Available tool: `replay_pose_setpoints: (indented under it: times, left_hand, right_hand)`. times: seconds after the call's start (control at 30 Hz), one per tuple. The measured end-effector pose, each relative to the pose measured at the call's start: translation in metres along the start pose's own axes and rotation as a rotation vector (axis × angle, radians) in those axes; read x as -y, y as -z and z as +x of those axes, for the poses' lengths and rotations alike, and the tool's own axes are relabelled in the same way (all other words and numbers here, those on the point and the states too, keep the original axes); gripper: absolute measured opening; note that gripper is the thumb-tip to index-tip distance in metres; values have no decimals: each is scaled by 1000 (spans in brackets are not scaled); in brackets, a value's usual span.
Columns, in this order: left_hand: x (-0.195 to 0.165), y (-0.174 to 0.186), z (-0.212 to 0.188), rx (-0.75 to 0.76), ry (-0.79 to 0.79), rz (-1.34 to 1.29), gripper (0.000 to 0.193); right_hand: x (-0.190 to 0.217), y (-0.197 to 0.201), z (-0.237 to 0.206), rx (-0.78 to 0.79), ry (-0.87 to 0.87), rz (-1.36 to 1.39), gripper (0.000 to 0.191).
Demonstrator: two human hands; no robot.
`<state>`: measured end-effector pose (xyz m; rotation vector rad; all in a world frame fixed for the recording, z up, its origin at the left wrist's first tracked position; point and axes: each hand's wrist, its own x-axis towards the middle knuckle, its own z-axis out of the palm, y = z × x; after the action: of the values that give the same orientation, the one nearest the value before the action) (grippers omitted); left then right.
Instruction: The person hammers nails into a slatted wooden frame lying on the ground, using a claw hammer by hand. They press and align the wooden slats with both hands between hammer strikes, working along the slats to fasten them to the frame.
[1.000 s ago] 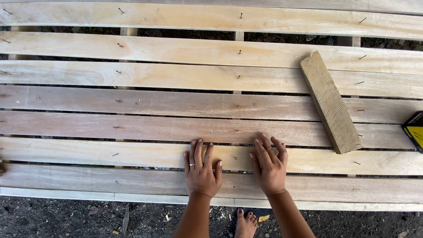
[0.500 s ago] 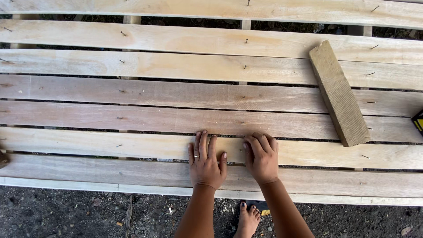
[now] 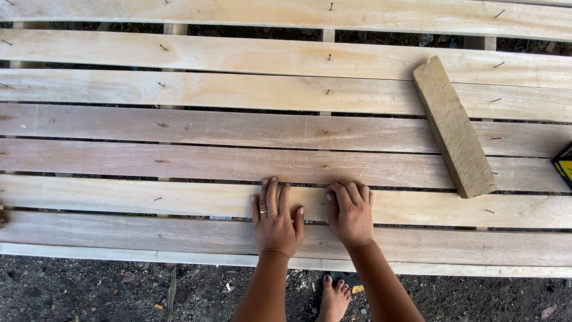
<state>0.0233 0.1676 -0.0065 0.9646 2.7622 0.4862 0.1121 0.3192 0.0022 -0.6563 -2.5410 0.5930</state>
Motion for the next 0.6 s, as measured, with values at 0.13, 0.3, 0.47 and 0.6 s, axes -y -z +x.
replay_pose_setpoints:
  times: [0.13, 0.3, 0.47, 0.6]
  left_hand:
    - [0, 1, 1, 19, 10, 5, 62]
    - [0, 3, 3, 7, -5, 18, 62]
    - [0, 4, 4, 42, 0, 17, 63]
    - [-1, 7, 6, 62, 13, 6, 63]
  right_hand:
    - [2, 2, 3, 13, -29, 8, 13]
    - [1, 1, 28, 16, -104, 14, 33]
    - [-6, -11, 54, -65, 25, 35, 17]
    - [-9, -17, 53, -55, 23, 57, 6]
